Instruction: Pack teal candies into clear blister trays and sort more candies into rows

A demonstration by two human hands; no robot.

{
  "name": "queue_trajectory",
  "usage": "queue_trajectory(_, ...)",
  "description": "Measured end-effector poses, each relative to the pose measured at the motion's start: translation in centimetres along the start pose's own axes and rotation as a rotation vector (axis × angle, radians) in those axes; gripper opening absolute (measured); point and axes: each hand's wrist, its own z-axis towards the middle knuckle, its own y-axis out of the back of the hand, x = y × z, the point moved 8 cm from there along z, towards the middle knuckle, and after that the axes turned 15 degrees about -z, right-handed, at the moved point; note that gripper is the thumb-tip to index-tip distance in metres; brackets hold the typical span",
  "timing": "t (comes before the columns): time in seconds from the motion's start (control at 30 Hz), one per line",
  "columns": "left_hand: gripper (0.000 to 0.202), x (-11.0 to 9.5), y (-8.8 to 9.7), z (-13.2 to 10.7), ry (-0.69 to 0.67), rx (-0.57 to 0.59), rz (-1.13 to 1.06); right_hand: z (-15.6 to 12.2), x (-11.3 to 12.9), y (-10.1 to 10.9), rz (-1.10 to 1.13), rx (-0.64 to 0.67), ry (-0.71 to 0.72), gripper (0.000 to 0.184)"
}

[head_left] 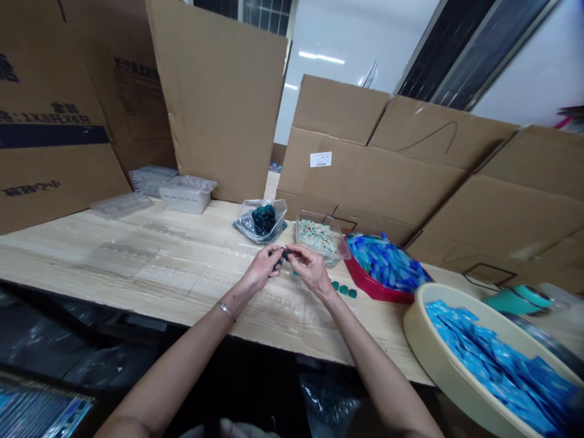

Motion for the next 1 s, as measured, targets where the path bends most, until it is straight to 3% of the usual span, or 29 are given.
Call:
queue_trajectory(0.33, 0.027, 0.6, 0.1, -0.4, -0.013, -0.088, 0.014, -0.7, -2.7, -1.3, 0.328, 0.124, -0.303, 0.018)
queue_trajectory(0.57, 0.026, -0.1, -0.2, -0.9, -0.02, -0.059, -0.016, -1.1, -1.8, -0.8, 0.347, 0.131, -0.167, 0.023)
queue_trajectory(1.0, 0.025, 0.3, -0.3, -1.3, 0.011, -0.076, -0.013, -1.4, -3.1, -1.1, 0.444, 0.139, -0.311, 0.023)
